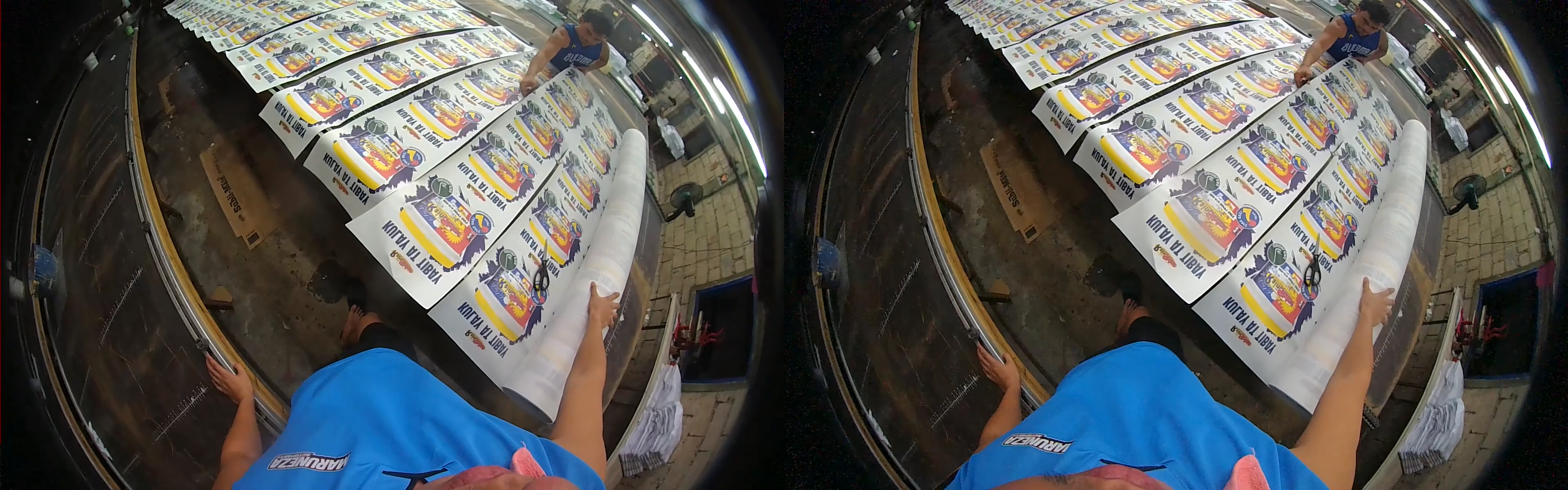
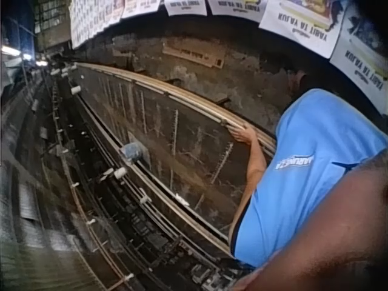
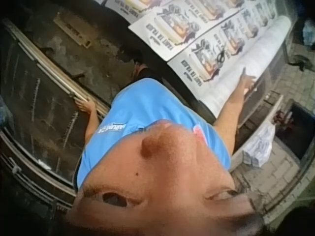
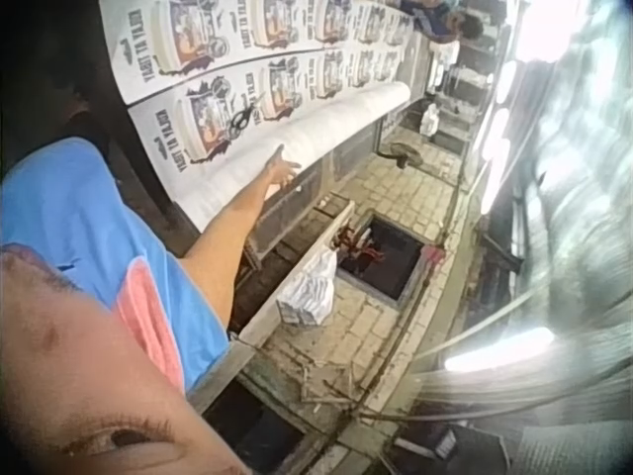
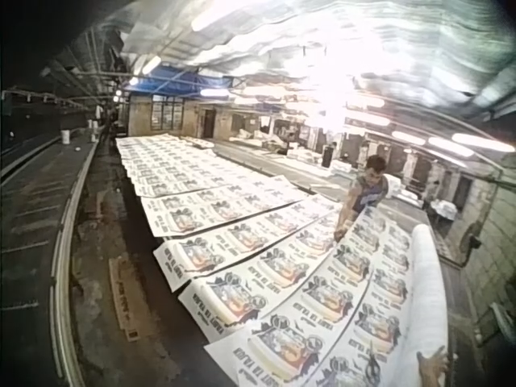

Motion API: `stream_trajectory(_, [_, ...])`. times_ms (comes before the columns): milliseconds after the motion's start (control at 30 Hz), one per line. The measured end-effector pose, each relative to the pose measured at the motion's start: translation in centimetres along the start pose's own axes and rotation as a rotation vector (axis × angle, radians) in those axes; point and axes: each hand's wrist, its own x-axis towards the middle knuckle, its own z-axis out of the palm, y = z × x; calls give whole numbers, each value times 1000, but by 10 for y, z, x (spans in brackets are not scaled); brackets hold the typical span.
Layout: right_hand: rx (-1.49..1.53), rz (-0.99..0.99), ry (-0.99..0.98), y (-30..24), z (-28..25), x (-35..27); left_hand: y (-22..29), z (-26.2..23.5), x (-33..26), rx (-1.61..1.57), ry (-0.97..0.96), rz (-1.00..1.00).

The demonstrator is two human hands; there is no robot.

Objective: Cutting sheets of printed material on a production table using scissors.

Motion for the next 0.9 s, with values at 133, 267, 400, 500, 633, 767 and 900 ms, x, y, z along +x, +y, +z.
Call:
stream_trajectory(133, [-8, 2, 3, -3, -2, -3, -1, 6, -4, -15, -8, -2])
stream_trajectory(267, [-12, 8, 4, -4, -4, -5, 0, 8, -5, -5, 1, -14])
stream_trajectory(400, [-6, 9, 8, -2, 0, -3, 1, 7, -4, -14, 1, -2])
stream_trajectory(500, [-6, 7, 18, -2, 2, -1, -1, 7, -4, -20, -5, -11])
stream_trajectory(633, [-7, 11, 13, -3, 2, -1, 8, -1, -5, -10, -44, -38])
stream_trajectory(767, [-3, 11, -2, -3, -1, -2, 7, 2, -3, 17, -19, -7])
stream_trajectory(900, [-9, 8, -12, -2, -4, -4, 11, -1, -4, -10, -46, -46])
